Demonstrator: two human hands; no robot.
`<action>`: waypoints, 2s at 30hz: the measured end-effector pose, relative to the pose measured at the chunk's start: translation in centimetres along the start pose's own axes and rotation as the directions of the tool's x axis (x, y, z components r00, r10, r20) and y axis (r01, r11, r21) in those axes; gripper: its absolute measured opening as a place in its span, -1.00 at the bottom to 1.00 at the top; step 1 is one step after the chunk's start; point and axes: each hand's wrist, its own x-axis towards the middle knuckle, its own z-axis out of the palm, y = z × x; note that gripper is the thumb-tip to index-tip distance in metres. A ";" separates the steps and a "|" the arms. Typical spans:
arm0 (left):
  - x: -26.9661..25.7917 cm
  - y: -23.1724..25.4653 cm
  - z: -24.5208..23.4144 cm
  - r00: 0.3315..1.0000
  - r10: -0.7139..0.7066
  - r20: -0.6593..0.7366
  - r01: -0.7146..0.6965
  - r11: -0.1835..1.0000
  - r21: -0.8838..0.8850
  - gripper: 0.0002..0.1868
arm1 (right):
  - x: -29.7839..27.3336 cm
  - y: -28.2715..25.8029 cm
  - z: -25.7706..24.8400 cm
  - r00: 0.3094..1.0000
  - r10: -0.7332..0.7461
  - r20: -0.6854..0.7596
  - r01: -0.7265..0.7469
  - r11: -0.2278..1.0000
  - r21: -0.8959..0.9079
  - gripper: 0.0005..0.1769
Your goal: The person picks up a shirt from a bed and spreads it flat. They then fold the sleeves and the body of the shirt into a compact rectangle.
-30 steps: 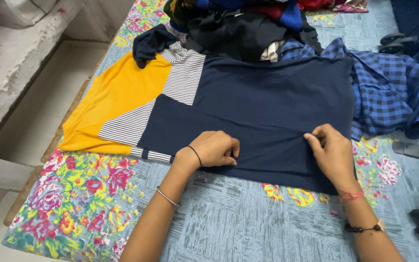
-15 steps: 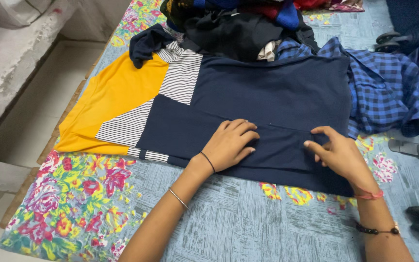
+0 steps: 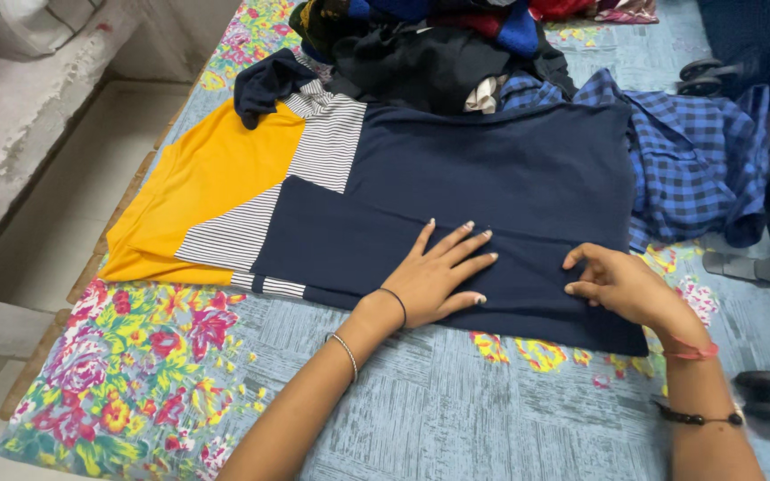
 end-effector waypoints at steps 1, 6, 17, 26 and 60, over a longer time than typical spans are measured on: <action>0.0 0.4 0.1 1.000 0.021 0.002 -0.021 1.000 -0.017 -0.29 | 0.0 -0.3 -0.1 0.998 0.061 -0.029 -0.063 0.997 -0.055 -0.66; 0.2 1.3 0.9 0.997 0.076 0.030 -0.075 0.997 -0.033 -0.29 | 0.0 -1.9 1.3 0.916 -0.029 -0.399 0.049 0.998 0.039 -0.76; 0.3 3.9 4.4 0.958 0.206 -0.201 -0.165 0.965 0.203 -0.70 | 0.3 -3.3 3.3 0.733 -0.246 -0.634 0.092 0.960 -0.265 -0.73; 2.3 7.1 2.6 0.991 0.064 -0.118 -0.049 0.991 0.125 -0.50 | -0.1 -3.0 2.3 0.794 -0.192 -0.577 0.033 0.961 -0.275 -0.68; -0.4 1.6 -1.0 0.897 -0.365 -0.250 0.401 0.910 0.108 -0.58 | -3.0 -10.8 9.1 0.721 -0.666 -0.190 0.451 0.659 -0.602 -0.53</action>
